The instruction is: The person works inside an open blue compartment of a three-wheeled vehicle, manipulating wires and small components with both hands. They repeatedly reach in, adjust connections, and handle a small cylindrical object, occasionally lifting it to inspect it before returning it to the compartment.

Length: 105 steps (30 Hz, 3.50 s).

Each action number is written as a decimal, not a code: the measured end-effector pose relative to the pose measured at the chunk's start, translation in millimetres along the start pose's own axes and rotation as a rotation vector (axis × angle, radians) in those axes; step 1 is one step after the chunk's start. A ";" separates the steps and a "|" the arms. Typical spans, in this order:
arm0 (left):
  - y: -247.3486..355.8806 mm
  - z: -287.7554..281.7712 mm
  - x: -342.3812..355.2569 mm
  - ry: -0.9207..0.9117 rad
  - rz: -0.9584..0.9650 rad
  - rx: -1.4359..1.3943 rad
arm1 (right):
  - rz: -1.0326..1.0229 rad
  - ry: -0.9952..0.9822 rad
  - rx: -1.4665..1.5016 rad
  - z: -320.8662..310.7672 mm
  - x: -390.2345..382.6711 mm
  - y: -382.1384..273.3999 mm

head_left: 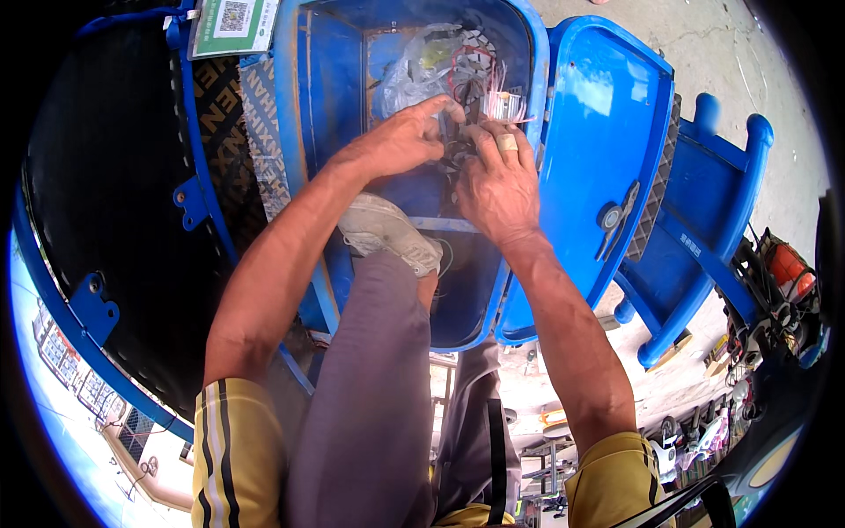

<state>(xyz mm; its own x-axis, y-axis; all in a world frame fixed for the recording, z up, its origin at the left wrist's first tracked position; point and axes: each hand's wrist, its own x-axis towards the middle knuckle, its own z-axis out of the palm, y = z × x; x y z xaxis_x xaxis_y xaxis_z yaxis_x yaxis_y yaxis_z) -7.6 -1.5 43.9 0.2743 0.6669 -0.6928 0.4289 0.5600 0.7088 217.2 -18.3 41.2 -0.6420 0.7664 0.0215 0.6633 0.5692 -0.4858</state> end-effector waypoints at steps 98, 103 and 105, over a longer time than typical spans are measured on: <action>-34.7 2.0 27.8 -0.232 0.121 0.242 | 0.001 -0.061 -0.122 3.8 1.3 -2.2; -26.3 -1.7 24.0 -0.237 -0.015 0.135 | -0.008 -0.066 -0.153 6.4 0.6 -1.0; -20.4 -0.3 20.0 -0.182 -0.049 0.062 | -0.005 -0.049 -0.141 7.9 0.2 0.0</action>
<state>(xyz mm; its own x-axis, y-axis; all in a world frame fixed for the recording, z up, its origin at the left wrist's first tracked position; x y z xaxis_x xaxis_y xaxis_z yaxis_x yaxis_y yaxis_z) -11.1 0.5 15.6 0.4001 0.5367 -0.7429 0.4962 0.5547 0.6679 214.1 -20.5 34.3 -0.6610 0.7501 -0.0204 0.7054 0.6119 -0.3577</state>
